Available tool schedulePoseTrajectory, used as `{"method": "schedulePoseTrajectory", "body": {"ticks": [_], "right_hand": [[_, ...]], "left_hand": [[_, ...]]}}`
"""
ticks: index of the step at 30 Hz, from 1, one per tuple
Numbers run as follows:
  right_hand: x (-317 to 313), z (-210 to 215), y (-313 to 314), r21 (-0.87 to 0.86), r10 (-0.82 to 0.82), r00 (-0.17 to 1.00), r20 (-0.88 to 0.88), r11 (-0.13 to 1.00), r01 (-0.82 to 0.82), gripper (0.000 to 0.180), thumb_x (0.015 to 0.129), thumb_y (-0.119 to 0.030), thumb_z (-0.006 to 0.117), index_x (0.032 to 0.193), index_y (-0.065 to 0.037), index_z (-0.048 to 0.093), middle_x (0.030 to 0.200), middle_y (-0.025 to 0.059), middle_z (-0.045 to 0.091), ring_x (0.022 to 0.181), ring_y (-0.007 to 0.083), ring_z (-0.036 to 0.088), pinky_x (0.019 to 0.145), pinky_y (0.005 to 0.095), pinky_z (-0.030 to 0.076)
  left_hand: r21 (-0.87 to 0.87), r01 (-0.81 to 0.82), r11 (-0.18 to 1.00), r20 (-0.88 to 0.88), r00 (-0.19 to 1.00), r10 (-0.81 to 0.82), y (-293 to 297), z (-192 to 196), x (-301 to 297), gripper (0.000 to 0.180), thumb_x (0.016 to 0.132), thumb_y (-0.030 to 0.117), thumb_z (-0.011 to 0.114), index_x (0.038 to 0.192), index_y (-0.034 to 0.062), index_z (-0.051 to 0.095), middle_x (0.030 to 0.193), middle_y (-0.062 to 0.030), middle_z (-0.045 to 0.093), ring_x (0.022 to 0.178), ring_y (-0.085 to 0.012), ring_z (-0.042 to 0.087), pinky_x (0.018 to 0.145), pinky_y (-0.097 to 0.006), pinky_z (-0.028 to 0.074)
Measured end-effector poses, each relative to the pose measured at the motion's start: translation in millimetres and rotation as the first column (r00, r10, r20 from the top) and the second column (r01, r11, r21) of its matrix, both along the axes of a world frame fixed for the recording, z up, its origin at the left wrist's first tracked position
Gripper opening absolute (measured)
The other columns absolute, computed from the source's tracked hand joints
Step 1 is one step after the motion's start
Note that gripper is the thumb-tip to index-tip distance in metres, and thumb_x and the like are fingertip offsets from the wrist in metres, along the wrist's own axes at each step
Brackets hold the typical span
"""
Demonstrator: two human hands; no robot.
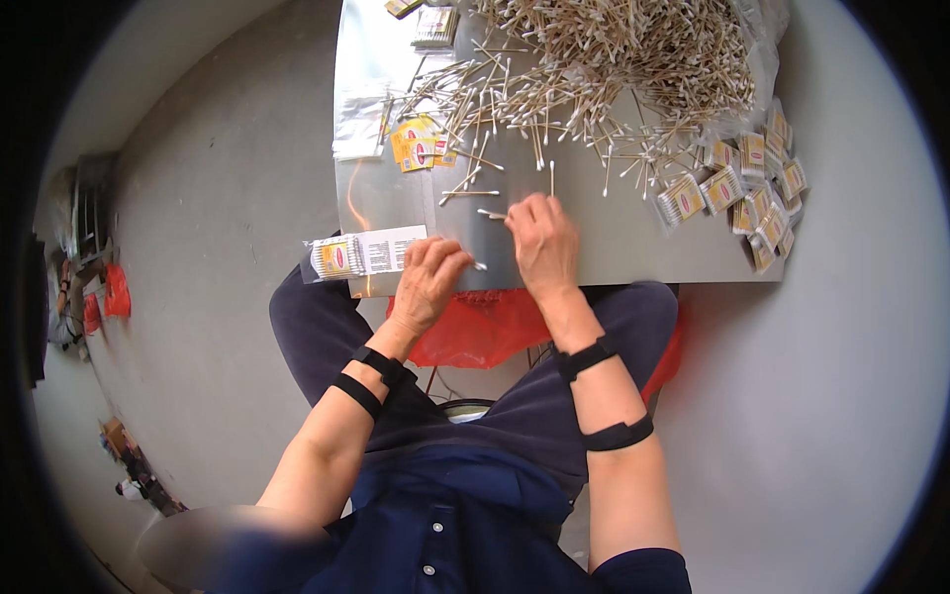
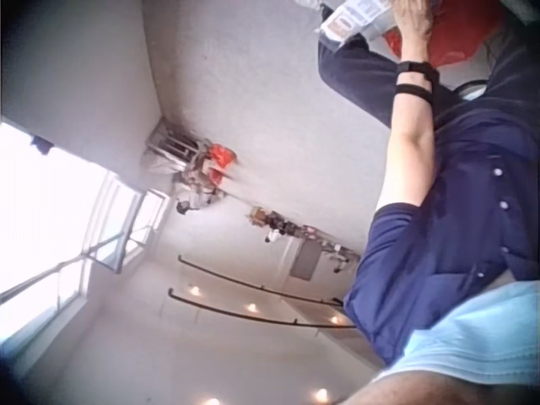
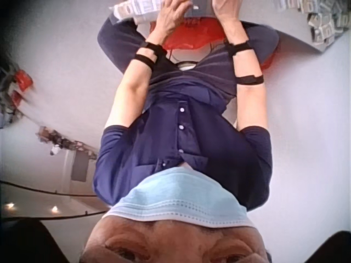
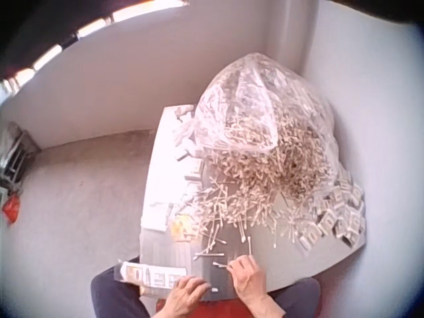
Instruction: Packaging bunches of cotton swabs into plastic sleeves.
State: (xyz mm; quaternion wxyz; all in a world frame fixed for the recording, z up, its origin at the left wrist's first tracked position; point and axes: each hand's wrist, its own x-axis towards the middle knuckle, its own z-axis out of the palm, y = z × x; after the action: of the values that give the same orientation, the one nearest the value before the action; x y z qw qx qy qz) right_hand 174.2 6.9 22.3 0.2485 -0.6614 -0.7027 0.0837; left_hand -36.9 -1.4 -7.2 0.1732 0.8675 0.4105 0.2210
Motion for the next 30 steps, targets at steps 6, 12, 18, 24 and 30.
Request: {"method": "schedulePoseTrajectory", "body": {"ticks": [6, 12, 18, 24, 30], "right_hand": [[-33, -2, -14, 0.019, 0.026, 0.972, -0.233, 1.000, -0.023, 0.012, 0.078, -0.008, 0.073, 0.082, -0.008, 0.061, 0.084, 0.0057, 0.058, 0.084, 0.0270, 0.059, 0.070, 0.0394, 0.050], [-2, 8, -8, -0.074, -0.060, 0.959, -0.278, 0.996, 0.041, 0.010, 0.081, -0.007, 0.071, 0.087, -0.007, 0.064, 0.086, 0.0063, 0.059, 0.085, 0.0284, 0.059, 0.073, 0.0403, 0.051], [-11, -4, -17, 0.005, 0.140, 0.954, -0.265, 0.990, -0.144, 0.013, 0.079, -0.004, 0.071, 0.090, -0.006, 0.065, 0.091, 0.0069, 0.062, 0.088, 0.0279, 0.060, 0.075, 0.0395, 0.052], [-27, -6, -3, 0.046, 0.175, 0.931, -0.320, 0.985, -0.169, 0.016, 0.078, -0.003, 0.071, 0.092, -0.006, 0.064, 0.094, 0.0074, 0.062, 0.090, 0.0280, 0.060, 0.077, 0.0385, 0.052], [-28, -2, 51, 0.120, 0.325, 0.940, 0.109, 0.934, -0.337, 0.008, 0.075, -0.011, 0.066, 0.081, -0.009, 0.061, 0.096, 0.0055, 0.056, 0.093, 0.0239, 0.057, 0.079, 0.0366, 0.049]], "left_hand": [[0.035, 0.019, 0.999, 0.047, 0.999, -0.021, -5, -2, 7, 0.026, 0.080, 0.009, 0.071, 0.104, 0.0140, 0.063, 0.106, -0.0026, 0.057, 0.106, -0.0242, 0.056, 0.094, -0.040, 0.042], [0.023, 0.013, 1.000, 0.031, 0.999, -0.014, -7, -3, 5, 0.028, 0.079, 0.010, 0.070, 0.106, 0.0145, 0.061, 0.109, -0.0020, 0.056, 0.110, -0.0232, 0.054, 0.098, -0.041, 0.040], [0.084, -0.023, 0.996, 0.012, 1.000, 0.022, -7, -4, 7, 0.049, 0.082, 0.012, 0.070, 0.129, 0.0145, 0.054, 0.130, -0.0027, 0.052, 0.128, -0.0244, 0.047, 0.115, -0.046, 0.031], [0.050, 0.001, 0.999, -0.122, 0.992, 0.005, -6, -6, 7, 0.058, 0.088, 0.018, 0.067, 0.141, 0.0122, 0.047, 0.143, -0.0027, 0.046, 0.139, -0.0242, 0.039, 0.123, -0.052, 0.019], [0.051, 0.014, 0.999, -0.098, 0.995, -0.009, -8, -8, 10, 0.056, 0.084, 0.015, 0.070, 0.136, 0.0117, 0.050, 0.135, -0.0028, 0.050, 0.134, -0.0235, 0.043, 0.122, -0.052, 0.022]]}}
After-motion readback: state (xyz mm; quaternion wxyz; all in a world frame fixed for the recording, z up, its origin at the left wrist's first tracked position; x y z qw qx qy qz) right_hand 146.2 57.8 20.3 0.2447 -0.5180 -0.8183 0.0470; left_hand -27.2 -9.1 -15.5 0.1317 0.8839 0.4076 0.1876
